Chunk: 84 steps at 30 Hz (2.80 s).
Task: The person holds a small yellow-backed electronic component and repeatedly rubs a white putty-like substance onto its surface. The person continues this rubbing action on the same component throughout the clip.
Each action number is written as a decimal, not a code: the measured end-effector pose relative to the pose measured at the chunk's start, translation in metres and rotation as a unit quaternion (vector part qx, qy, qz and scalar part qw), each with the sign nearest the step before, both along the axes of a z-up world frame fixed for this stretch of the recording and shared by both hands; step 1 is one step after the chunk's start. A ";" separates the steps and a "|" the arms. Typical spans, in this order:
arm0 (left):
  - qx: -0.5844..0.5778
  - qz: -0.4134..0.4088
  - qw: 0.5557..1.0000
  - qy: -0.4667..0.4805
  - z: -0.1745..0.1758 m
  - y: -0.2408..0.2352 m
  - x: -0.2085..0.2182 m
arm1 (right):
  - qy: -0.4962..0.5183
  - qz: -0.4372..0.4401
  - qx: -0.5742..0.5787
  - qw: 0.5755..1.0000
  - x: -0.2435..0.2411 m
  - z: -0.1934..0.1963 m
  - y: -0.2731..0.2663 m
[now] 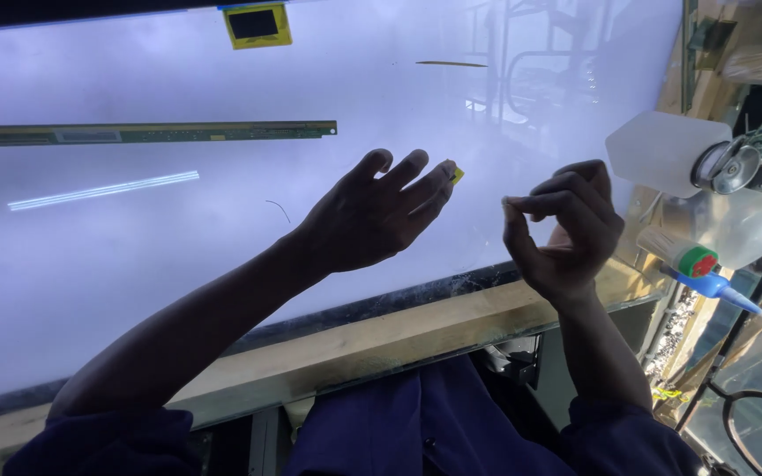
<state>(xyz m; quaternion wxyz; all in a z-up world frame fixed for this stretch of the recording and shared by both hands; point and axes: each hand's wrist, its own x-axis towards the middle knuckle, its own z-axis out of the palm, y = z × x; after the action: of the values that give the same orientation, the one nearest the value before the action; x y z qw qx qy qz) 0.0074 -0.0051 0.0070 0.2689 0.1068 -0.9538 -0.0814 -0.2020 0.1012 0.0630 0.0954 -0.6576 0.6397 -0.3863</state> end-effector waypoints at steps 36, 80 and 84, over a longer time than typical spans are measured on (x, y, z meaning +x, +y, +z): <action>0.030 0.073 0.997 0.019 -0.024 -0.017 0.002 | 0.052 0.109 0.038 0.992 0.021 -0.072 -0.028; 0.055 0.067 0.996 0.008 -0.028 -0.013 0.007 | 0.062 0.096 0.076 0.990 0.025 -0.078 -0.022; 0.052 0.071 0.996 0.004 -0.028 -0.017 0.006 | 0.063 0.099 0.057 0.991 0.021 -0.082 -0.024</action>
<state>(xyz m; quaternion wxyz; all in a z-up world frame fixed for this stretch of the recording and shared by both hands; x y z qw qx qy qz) 0.0139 -0.0217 -0.0211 0.2722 0.1882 -0.9370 -0.1121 -0.1806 0.0775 -0.0185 0.1300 -0.7340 0.5975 -0.2954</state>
